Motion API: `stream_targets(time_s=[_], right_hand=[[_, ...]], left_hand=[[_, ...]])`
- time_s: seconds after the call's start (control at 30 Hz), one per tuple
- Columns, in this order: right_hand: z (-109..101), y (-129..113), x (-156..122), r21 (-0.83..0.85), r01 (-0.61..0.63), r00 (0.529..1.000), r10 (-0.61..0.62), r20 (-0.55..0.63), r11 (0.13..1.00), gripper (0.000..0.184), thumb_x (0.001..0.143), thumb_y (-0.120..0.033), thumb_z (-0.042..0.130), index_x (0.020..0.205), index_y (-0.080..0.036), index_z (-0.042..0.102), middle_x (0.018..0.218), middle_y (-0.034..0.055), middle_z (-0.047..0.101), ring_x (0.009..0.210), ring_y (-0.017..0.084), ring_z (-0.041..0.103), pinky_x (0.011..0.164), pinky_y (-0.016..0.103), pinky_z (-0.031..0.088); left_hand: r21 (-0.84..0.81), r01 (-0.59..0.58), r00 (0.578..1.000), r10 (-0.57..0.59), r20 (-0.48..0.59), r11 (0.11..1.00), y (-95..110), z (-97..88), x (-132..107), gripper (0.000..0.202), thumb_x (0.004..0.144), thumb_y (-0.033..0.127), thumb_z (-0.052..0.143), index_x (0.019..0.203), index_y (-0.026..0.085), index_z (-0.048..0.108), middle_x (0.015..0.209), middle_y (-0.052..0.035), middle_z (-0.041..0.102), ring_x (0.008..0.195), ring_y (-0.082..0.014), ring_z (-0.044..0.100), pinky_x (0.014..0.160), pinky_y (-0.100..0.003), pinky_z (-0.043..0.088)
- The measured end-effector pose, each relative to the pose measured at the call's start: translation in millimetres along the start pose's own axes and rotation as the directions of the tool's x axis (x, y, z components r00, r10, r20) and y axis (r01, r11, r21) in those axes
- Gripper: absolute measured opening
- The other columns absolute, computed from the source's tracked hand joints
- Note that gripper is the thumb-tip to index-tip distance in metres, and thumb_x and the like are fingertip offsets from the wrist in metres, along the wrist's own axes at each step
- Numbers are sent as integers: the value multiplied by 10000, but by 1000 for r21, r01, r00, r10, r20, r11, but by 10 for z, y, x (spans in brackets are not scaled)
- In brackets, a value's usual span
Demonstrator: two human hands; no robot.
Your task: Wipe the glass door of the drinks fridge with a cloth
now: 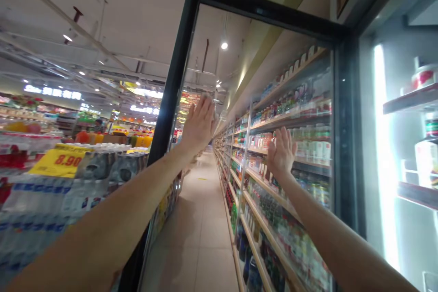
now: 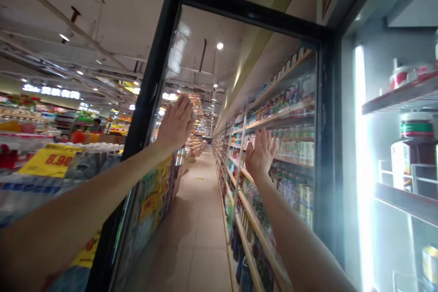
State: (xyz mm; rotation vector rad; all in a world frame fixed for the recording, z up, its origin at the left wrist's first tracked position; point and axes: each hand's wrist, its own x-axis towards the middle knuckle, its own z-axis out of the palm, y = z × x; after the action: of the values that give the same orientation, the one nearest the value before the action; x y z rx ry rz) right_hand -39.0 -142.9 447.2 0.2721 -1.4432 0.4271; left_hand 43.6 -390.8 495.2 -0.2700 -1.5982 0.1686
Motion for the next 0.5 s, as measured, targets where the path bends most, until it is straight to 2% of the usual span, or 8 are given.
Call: stream_targets(time_s=[0.07,0.17,0.2,0.3,0.37,0.43,0.47,0.5], right_hand=[[2,1,3,-3,-4,1000,4,6,1000,516,902,-351,281,1354,-146,424,1432,147,400,1359,273,305,1080,548,227],[11,4,2,-16,0,1000,0,10,1000,513,899,-351,287,1351,-153,427,1430,144,404,1359,267,307,1081,541,227],[13,4,2,-20,1,1000,0,12,1000,512,898,-354,290,1348,-153,432,1430,143,404,1357,268,311,1079,539,231],[16,2,-1,-32,1,1000,0,15,999,518,894,-360,291,1333,-134,447,1434,150,395,1353,271,318,1077,535,237],[14,-1,-2,-38,3,1000,-2,14,999,521,892,-356,289,1324,-119,456,1436,159,389,1354,274,317,1080,531,230],[13,-3,-2,-42,5,1000,-5,17,999,519,890,-348,292,1328,-119,451,1438,159,387,1357,272,311,1083,529,222],[13,-3,-2,-44,4,1000,-3,20,999,516,890,-343,295,1333,-124,445,1438,157,387,1359,271,308,1083,530,220],[13,-2,-1,-44,2,1000,-1,25,999,515,890,-337,298,1338,-128,438,1439,155,386,1360,271,305,1083,532,219]], left_hand=[[-54,-225,972,229,63,973,54,11,-220,464,941,277,292,1374,118,350,1486,-120,297,1412,-214,136,1139,-439,187],[-163,-583,782,604,157,796,106,9,-529,444,941,251,303,1379,197,351,1471,-46,344,1401,-135,173,1158,-357,151],[-168,-596,768,619,167,785,74,-6,-563,446,941,252,302,1383,200,344,1468,-43,349,1396,-127,190,1160,-351,144],[-57,-276,954,281,101,959,-95,-55,-548,465,944,279,293,1391,153,325,1473,-103,325,1399,-180,196,1146,-421,171],[-3,-70,997,70,37,998,-127,-61,-644,478,944,288,293,1393,124,314,1477,-133,305,1407,-217,159,1128,-459,201],[-20,-181,981,181,65,983,-33,-50,-919,472,941,265,297,1398,148,310,1478,-105,311,1410,-204,137,1129,-439,212],[-59,-330,935,334,117,942,42,-44,-1097,467,937,247,300,1399,177,314,1476,-71,322,1410,-183,136,1138,-416,203],[-125,-516,836,530,141,847,116,-43,-1271,457,934,232,304,1390,224,332,1470,-22,340,1405,-138,152,1145,-361,201]])
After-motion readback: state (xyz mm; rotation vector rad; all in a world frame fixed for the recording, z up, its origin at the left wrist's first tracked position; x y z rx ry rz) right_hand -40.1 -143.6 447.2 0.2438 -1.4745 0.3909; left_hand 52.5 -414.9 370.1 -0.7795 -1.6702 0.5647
